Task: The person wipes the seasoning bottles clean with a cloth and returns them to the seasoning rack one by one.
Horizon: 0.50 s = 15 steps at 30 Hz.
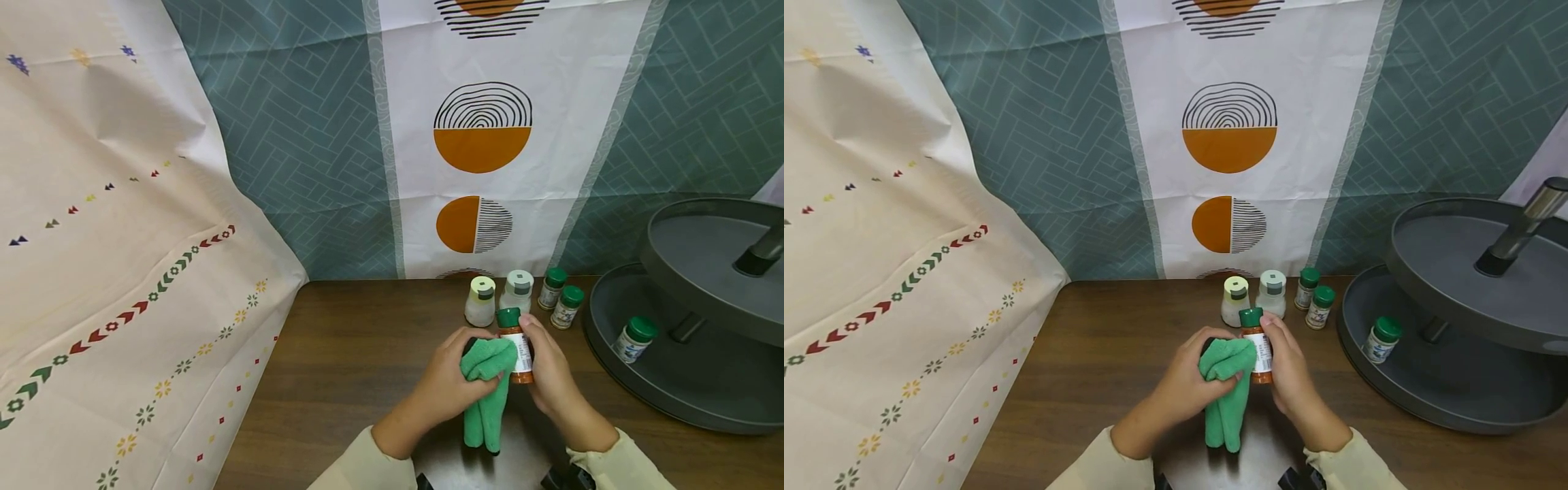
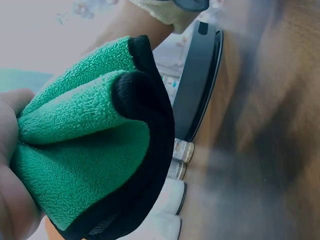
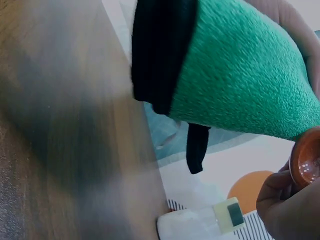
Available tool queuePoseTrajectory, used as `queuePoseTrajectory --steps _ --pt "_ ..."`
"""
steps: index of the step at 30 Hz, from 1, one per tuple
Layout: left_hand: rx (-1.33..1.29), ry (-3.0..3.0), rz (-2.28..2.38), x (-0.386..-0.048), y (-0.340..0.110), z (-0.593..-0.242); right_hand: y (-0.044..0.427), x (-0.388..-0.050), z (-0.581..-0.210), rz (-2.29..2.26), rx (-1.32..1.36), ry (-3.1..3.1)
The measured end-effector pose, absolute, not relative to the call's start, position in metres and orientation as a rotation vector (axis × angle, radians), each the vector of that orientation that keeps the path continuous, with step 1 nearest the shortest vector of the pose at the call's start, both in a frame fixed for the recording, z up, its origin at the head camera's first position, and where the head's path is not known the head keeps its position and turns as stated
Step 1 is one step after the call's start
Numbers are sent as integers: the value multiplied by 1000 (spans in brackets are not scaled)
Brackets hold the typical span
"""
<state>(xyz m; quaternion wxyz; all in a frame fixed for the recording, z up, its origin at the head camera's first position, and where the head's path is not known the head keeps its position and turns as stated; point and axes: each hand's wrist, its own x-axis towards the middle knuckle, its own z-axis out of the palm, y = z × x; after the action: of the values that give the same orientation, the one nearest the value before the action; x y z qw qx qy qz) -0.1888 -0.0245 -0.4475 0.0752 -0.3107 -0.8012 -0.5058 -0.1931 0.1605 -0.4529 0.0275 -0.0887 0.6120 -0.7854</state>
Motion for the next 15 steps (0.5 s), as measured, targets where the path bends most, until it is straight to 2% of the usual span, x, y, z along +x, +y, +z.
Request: queuePoseTrajectory --steps 9,15 --pt "-751 -2390 -1656 -195 -35 -438 153 -190 -451 -2275 -152 1973" --pt "-670 -2328 -1719 -200 -41 -438 152 -187 -448 -2220 -222 1963"
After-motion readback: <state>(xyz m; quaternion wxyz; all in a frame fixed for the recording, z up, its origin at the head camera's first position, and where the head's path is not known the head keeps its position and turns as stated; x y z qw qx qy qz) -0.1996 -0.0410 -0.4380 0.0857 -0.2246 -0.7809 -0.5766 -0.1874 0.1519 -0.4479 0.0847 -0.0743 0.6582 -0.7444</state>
